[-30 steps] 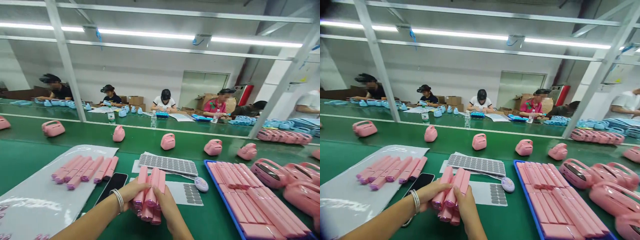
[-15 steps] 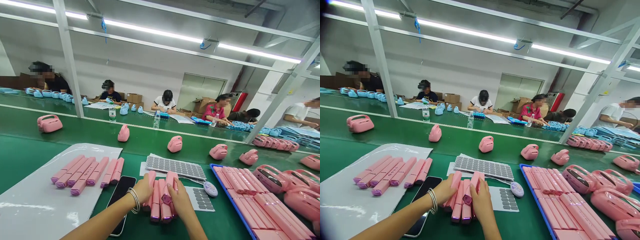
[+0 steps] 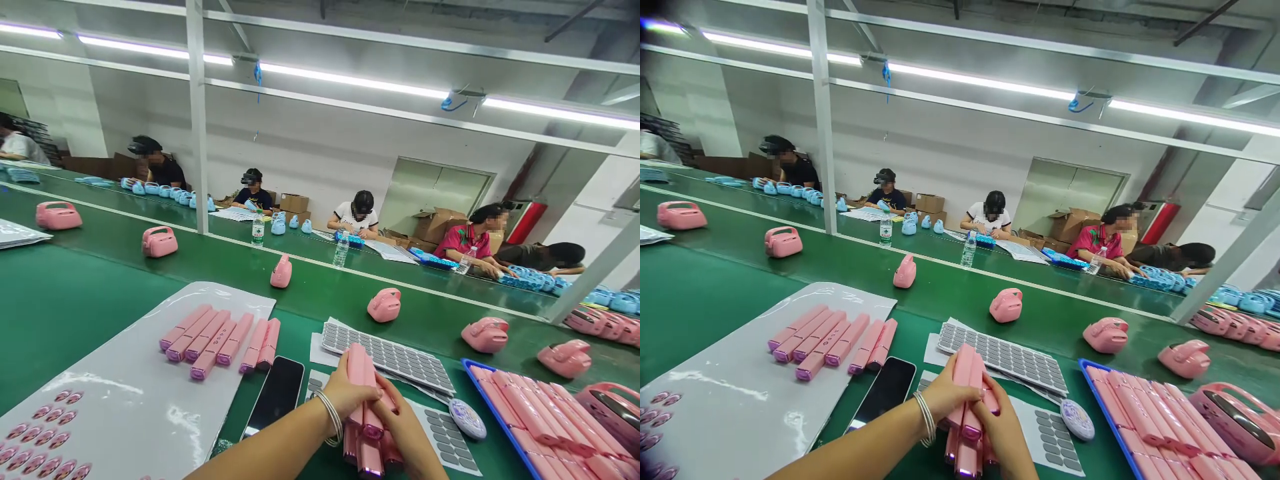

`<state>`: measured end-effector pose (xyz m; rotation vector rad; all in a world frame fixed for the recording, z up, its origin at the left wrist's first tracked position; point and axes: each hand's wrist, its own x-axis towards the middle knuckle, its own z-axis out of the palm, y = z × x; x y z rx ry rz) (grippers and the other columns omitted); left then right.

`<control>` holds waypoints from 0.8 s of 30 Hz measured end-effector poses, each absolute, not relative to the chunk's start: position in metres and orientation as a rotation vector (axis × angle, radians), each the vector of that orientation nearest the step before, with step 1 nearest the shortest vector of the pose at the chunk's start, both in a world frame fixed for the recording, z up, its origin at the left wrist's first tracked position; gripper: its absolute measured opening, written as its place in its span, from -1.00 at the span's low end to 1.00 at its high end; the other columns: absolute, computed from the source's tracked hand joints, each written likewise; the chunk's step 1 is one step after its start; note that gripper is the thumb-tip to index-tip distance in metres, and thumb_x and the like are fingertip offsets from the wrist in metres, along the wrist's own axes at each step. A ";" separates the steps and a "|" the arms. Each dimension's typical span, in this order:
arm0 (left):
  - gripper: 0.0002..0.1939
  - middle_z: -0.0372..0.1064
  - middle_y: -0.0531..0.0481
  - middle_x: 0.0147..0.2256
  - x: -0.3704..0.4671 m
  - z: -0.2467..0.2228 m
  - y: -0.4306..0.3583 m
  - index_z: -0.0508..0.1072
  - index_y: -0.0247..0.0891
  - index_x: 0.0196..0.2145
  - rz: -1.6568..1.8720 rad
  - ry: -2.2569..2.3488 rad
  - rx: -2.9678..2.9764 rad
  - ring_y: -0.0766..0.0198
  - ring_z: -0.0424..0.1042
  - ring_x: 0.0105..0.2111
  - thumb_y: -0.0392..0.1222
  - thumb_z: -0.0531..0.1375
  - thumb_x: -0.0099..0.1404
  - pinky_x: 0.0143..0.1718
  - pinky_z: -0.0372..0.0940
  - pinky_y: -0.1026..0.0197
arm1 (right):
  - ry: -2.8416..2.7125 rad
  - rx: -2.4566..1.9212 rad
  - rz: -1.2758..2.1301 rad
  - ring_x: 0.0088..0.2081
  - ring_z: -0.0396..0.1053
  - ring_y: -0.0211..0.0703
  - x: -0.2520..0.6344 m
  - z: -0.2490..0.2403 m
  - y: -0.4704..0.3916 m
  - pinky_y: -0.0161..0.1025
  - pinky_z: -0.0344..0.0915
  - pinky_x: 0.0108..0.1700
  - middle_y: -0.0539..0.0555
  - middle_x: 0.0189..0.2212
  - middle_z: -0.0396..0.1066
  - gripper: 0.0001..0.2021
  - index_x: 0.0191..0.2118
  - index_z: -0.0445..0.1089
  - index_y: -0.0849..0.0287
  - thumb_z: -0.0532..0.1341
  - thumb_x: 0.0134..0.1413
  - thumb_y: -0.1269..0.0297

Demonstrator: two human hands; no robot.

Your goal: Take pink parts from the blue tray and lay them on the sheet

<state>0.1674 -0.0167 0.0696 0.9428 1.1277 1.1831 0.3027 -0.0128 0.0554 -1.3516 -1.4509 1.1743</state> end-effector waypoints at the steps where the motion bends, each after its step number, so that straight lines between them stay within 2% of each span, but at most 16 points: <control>1: -0.07 0.34 -0.19 -0.07 0.171 0.070 -0.015 0.07 -0.23 0.14 1.192 1.119 0.928 -0.02 0.36 -0.09 -0.27 0.34 -0.19 -0.13 0.31 0.05 | -1.405 -1.310 1.228 -0.01 0.37 0.13 0.304 0.056 -0.013 -0.04 0.33 -0.02 0.27 0.02 0.36 -0.25 0.10 0.23 0.24 0.24 -0.22 -0.11; 4: -0.17 0.32 -0.22 -0.08 0.175 0.074 -0.011 0.04 -0.29 0.14 1.243 1.080 0.899 0.02 0.37 -0.11 -0.32 0.24 -0.11 -0.14 0.32 0.09 | -1.320 -1.210 1.321 -0.02 0.38 0.14 0.302 0.062 -0.014 0.00 0.34 -0.02 0.27 0.03 0.35 -0.25 0.14 0.16 0.22 0.26 -0.17 -0.07; 8: -0.30 0.26 -0.26 -0.04 0.148 0.098 -0.012 0.07 -0.36 0.08 1.333 1.058 0.936 0.09 0.36 -0.10 -0.38 0.14 -0.06 -0.15 0.32 0.17 | -1.316 -1.132 1.333 0.08 0.28 0.12 0.273 0.086 -0.012 -0.02 0.27 0.06 0.20 0.07 0.31 -0.34 0.07 0.26 0.17 0.34 -0.20 0.03; 12: -0.36 0.29 -0.15 -0.05 0.073 0.140 -0.014 0.10 -0.22 0.07 1.370 1.181 1.049 0.10 0.37 -0.11 -0.33 0.18 0.01 -0.15 0.32 0.15 | -1.392 -1.002 1.337 0.07 0.28 0.02 0.199 0.116 -0.003 -0.11 0.25 0.08 0.12 0.07 0.31 -0.39 0.09 0.25 0.12 0.31 -0.13 0.08; 15: -0.40 0.29 -0.13 -0.06 0.005 0.162 -0.015 0.12 -0.20 0.06 1.331 1.397 1.083 0.09 0.37 -0.12 -0.31 0.18 0.04 -0.15 0.32 0.13 | -1.452 -0.944 1.320 0.02 0.33 0.00 0.127 0.124 0.004 -0.15 0.28 0.04 0.11 0.03 0.35 -0.43 0.08 0.29 0.14 0.27 -0.09 0.09; 19: -0.45 0.29 -0.16 -0.05 -0.061 0.162 -0.012 0.13 -0.30 0.06 1.253 1.620 1.114 0.13 0.36 -0.10 -0.36 0.15 0.09 -0.10 0.29 0.10 | -1.574 -0.944 1.272 0.07 0.26 0.01 0.055 0.117 0.008 -0.09 0.18 0.11 0.16 0.05 0.32 -0.50 0.07 0.30 0.22 0.22 -0.03 0.17; 24: -0.51 0.34 -0.14 -0.11 -0.089 0.144 -0.003 0.18 -0.35 0.04 1.099 1.737 1.163 0.16 0.39 -0.15 -0.40 0.15 0.14 -0.10 0.30 0.04 | -1.775 -1.044 1.165 0.18 0.10 0.05 0.035 0.104 0.008 0.01 -0.02 0.20 0.27 0.13 0.19 -0.52 0.11 0.22 0.30 0.08 0.10 0.17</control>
